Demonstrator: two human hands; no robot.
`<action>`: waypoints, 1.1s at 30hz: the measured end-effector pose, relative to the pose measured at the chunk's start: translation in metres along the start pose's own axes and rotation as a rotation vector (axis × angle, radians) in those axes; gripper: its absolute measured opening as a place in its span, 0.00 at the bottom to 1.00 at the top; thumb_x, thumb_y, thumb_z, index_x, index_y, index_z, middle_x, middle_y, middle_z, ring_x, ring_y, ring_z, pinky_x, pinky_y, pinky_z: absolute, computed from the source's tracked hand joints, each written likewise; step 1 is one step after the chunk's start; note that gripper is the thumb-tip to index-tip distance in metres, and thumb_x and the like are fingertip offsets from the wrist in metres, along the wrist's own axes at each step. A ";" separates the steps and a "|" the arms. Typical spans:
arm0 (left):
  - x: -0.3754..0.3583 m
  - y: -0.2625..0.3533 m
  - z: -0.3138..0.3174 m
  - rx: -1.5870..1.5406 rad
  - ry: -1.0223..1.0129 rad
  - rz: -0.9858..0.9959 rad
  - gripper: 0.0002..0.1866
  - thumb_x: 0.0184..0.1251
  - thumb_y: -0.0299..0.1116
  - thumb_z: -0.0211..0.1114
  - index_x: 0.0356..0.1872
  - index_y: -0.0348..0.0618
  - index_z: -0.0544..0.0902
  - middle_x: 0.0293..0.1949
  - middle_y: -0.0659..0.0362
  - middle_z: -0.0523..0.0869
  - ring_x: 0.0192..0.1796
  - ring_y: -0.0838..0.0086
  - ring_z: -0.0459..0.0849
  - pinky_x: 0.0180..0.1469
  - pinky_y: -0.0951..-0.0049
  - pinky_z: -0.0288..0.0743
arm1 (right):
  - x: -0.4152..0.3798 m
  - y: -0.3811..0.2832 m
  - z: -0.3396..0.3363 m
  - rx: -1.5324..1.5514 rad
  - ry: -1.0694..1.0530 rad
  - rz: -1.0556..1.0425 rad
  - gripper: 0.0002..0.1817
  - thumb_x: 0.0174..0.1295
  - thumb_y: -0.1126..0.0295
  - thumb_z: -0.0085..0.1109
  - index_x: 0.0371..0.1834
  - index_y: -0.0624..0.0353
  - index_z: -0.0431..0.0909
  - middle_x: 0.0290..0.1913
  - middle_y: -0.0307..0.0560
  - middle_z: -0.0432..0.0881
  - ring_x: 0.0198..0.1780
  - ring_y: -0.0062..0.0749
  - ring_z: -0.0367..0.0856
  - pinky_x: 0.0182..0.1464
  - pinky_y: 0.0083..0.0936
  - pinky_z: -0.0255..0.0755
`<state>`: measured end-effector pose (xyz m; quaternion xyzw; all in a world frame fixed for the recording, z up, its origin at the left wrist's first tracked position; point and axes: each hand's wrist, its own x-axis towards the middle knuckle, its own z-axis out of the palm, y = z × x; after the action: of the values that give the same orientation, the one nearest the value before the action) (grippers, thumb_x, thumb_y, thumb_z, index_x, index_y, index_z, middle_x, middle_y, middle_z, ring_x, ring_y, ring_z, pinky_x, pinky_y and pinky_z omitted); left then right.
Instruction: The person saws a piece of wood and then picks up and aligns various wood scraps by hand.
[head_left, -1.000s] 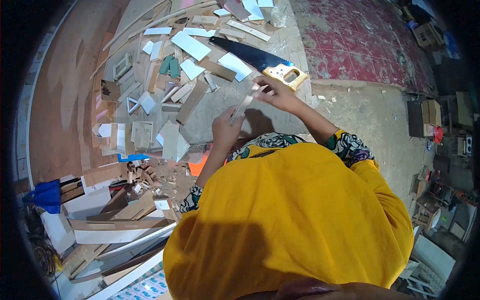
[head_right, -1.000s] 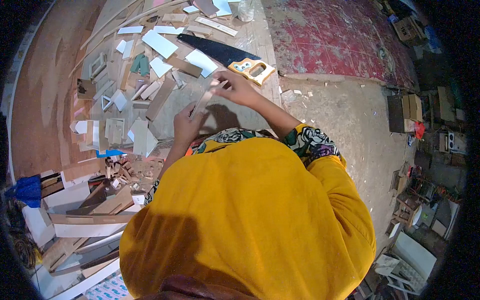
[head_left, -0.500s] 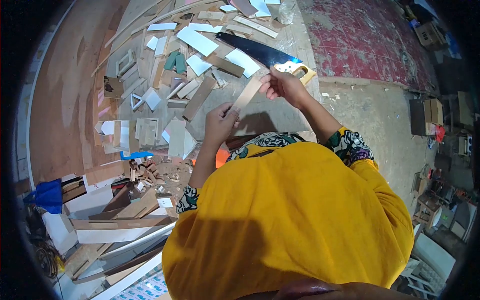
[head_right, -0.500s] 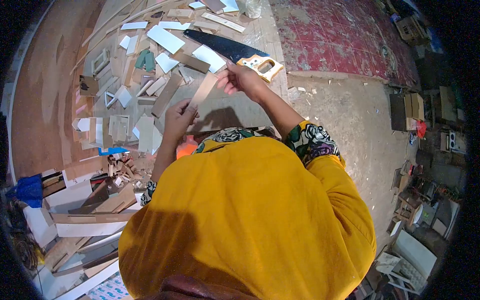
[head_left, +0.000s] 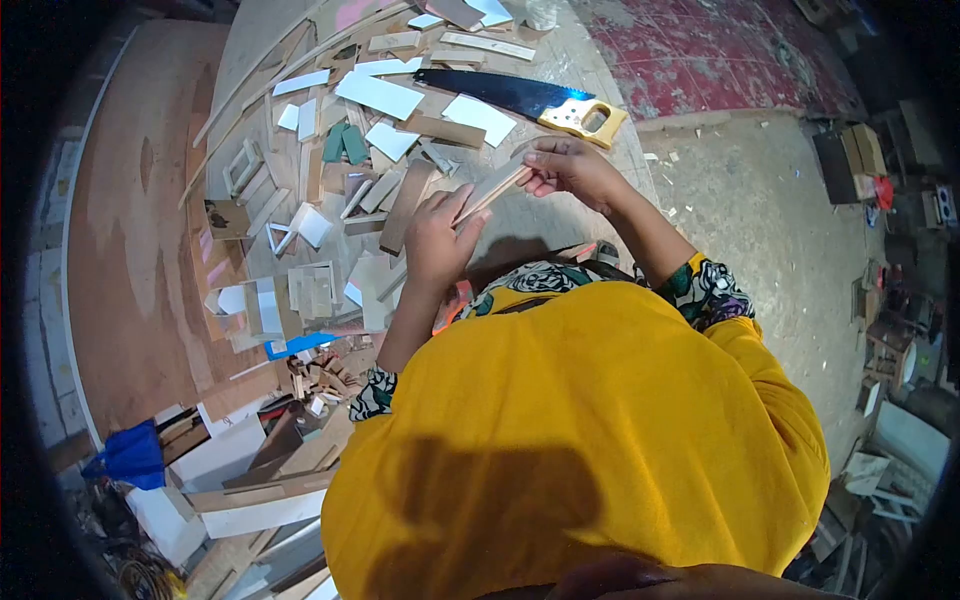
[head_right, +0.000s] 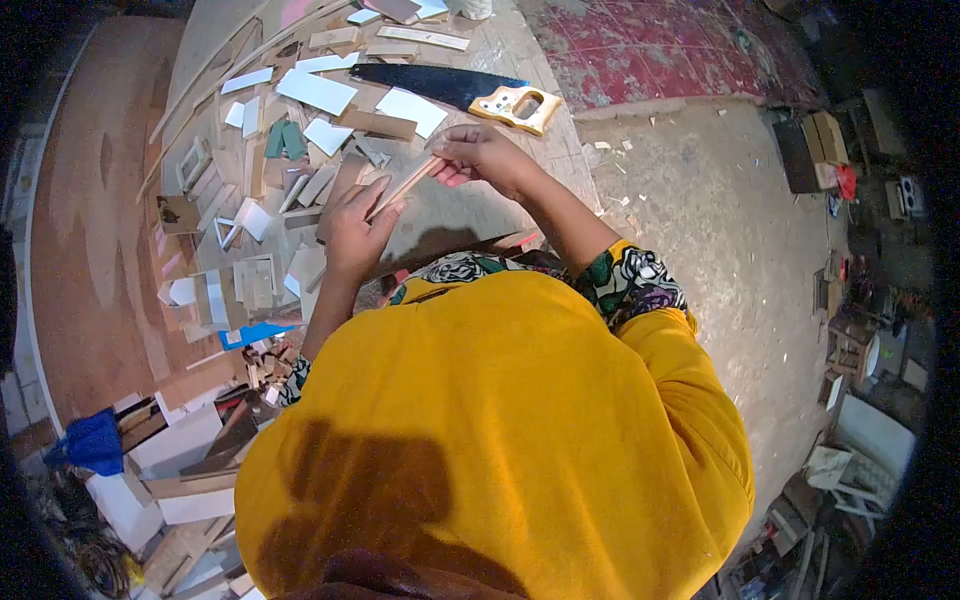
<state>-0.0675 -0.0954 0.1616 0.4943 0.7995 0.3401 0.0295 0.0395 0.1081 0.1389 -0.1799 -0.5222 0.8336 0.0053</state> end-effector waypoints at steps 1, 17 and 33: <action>0.001 -0.005 0.001 -0.002 -0.009 0.010 0.16 0.55 0.35 0.64 0.43 0.37 0.81 0.34 0.50 0.83 0.35 0.62 0.82 0.37 0.68 0.72 | -0.002 0.002 -0.002 0.006 0.011 -0.006 0.13 0.64 0.66 0.51 0.44 0.65 0.74 0.33 0.43 0.80 0.31 0.21 0.79 0.36 0.15 0.75; 0.031 -0.005 0.034 -1.007 -0.763 -0.517 0.17 0.66 0.41 0.53 0.34 0.34 0.80 0.24 0.58 0.82 0.22 0.78 0.78 0.26 0.79 0.72 | -0.039 0.008 -0.039 -0.285 0.220 -0.168 0.13 0.57 0.60 0.62 0.35 0.60 0.78 0.27 0.36 0.78 0.27 0.15 0.74 0.31 0.13 0.69; 0.034 -0.020 0.137 -0.147 -0.545 -0.372 0.28 0.53 0.58 0.58 0.26 0.38 0.83 0.24 0.47 0.82 0.31 0.56 0.82 0.35 0.61 0.73 | -0.030 0.048 -0.112 -0.524 0.242 0.118 0.15 0.55 0.59 0.63 0.22 0.60 0.77 0.19 0.37 0.75 0.20 0.17 0.70 0.23 0.16 0.64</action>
<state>-0.0476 -0.0035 0.0551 0.4094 0.8119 0.2409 0.3392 0.1106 0.1776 0.0628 -0.3036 -0.7038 0.6417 -0.0276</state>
